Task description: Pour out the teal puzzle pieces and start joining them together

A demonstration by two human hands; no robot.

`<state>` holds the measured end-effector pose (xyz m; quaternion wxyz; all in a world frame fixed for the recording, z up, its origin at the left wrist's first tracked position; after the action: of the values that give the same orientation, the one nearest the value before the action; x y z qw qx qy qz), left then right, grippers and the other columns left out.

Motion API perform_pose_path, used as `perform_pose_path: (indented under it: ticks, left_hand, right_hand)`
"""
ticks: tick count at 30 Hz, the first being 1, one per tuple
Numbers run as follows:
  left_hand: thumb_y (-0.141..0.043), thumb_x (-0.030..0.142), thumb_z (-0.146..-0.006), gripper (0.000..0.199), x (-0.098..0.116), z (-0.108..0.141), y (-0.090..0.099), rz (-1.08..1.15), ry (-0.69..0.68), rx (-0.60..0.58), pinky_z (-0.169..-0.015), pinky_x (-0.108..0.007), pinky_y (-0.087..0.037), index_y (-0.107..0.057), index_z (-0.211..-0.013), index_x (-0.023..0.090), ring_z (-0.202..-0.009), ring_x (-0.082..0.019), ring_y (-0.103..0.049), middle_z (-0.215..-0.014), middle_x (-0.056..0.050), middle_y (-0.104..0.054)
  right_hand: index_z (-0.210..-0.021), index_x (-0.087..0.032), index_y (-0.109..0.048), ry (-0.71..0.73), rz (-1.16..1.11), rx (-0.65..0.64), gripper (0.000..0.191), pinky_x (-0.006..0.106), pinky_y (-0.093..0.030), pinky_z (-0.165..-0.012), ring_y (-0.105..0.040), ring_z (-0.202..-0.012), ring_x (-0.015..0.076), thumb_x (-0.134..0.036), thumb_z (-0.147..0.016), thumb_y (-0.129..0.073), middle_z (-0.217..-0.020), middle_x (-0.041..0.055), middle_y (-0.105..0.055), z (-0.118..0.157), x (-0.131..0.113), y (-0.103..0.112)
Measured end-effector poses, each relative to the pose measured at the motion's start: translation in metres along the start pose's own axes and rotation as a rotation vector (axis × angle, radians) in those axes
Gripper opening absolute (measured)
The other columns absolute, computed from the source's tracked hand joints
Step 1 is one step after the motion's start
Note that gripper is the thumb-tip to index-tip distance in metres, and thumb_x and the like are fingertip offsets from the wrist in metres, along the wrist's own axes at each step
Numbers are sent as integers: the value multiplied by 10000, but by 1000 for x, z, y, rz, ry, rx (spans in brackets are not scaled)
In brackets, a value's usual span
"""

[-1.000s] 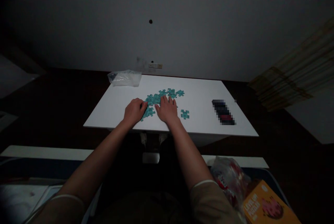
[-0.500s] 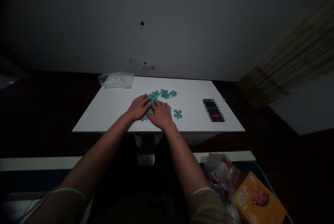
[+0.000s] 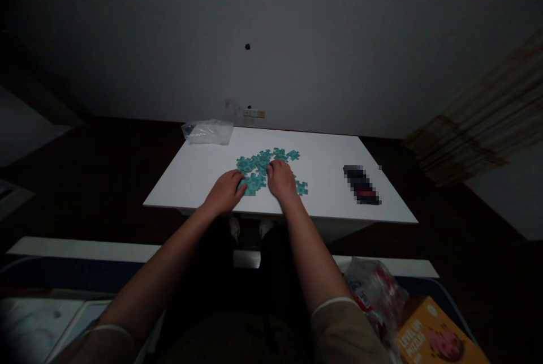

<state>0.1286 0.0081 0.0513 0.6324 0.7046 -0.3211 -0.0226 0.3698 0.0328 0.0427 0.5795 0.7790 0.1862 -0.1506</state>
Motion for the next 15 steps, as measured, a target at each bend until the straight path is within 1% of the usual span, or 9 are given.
perform_pose_path:
  ticks: [2, 4, 6, 8, 10, 11, 13, 14, 15]
  left_hand:
    - [-623, 332, -1218, 287, 14, 0, -6, 9, 9, 25, -1330, -529, -586, -812, -1398, 213, -1459, -366, -744, -1488, -196, -801]
    - [-630, 329, -1218, 272, 26, -3, -12, 9, 12, 39, -1313, -539, -590, -804, -1374, 190, -1440, -376, -732, -1451, -204, -788]
    - [-648, 345, -1215, 275, 35, -7, -17, 19, 9, 45, -1312, -548, -589, -801, -1380, 186, -1441, -383, -721, -1453, -201, -781]
    - [-665, 362, -1209, 312, 39, -12, -19, 34, 3, 53, -1327, -553, -582, -798, -1433, 191, -1462, -383, -717, -1487, -196, -782]
    - [-680, 395, -1204, 418, 38, -17, -16, 27, -4, 66, -1411, -577, -517, -772, -1564, 203, -1582, -394, -673, -1634, -202, -751]
    - [-692, 428, -1201, 492, 36, -19, -15, 14, -2, 59, -1468, -603, -455, -745, -1645, 223, -1679, -409, -614, -1749, -200, -701]
    - [-714, 536, -1192, 648, 30, -25, -14, -15, 17, -4, -1549, -675, -306, -667, -1789, 289, -1856, -450, -431, -1969, -162, -527]
    - [-718, 600, -1186, 713, 26, -29, -15, -25, 32, -56, -1561, -715, -251, -630, -1837, 325, -1905, -472, -345, -2036, -138, -437]
    - [-715, 660, -1179, 762, 23, -32, -16, -31, 47, -106, -1560, -750, -223, -602, -1867, 353, -1929, -491, -288, -2072, -120, -374]
  right_hand:
    - [-1460, -196, -825, 98, -71, -14, 457, 557, -551, -1344, -699, -1515, 379, -390, -1256, -464, -1565, 227, -802, 0, -6, -5]
    - [-1494, -200, -814, 181, -139, -8, 471, 559, -530, -1387, -662, -1602, 366, -398, -1252, -461, -1646, 226, -769, 3, -9, -5]
    - [-1495, -207, -821, 209, -183, 52, 492, 576, -530, -1392, -665, -1613, 367, -386, -1250, -433, -1654, 223, -772, 7, -6, 0]
    - [-1471, -214, -839, 184, -186, 147, 500, 615, -540, -1378, -701, -1560, 385, -375, -1240, -426, -1595, 220, -807, 13, 3, 10]
    - [-1491, -215, -843, 138, -137, 209, 483, 672, -527, -1379, -703, -1549, 418, -388, -1211, -490, -1579, 225, -819, 21, 17, 19]
    - [-1533, -218, -834, 111, -93, 209, 487, 711, -506, -1390, -681, -1581, 443, -416, -1194, -545, -1616, 231, -804, 26, 24, 22]
    - [-1648, -242, -792, 50, 14, 136, 574, 806, -444, -1409, -598, -1677, 516, -513, -1155, -677, -1747, 236, -733, 35, 38, 24]
    - [-1700, -262, -766, 20, 64, 77, 645, 850, -412, -1412, -552, -1718, 554, -569, -1133, -738, -1810, 231, -689, 40, 44, 23]
    - [-1738, -279, -744, -2, 102, 18, 708, 878, -389, -1414, -519, -1745, 583, -612, -1115, -783, -1855, 225, -654, 45, 49, 21]
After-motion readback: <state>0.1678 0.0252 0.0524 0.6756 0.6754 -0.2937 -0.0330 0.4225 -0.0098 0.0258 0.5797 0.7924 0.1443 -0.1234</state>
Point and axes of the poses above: each hand's wrist, its own z-axis away from the middle knuckle, its own y-axis out of the back of the hand, x = y × z, the point moved 4 cm from there along -z, towards the middle knuckle
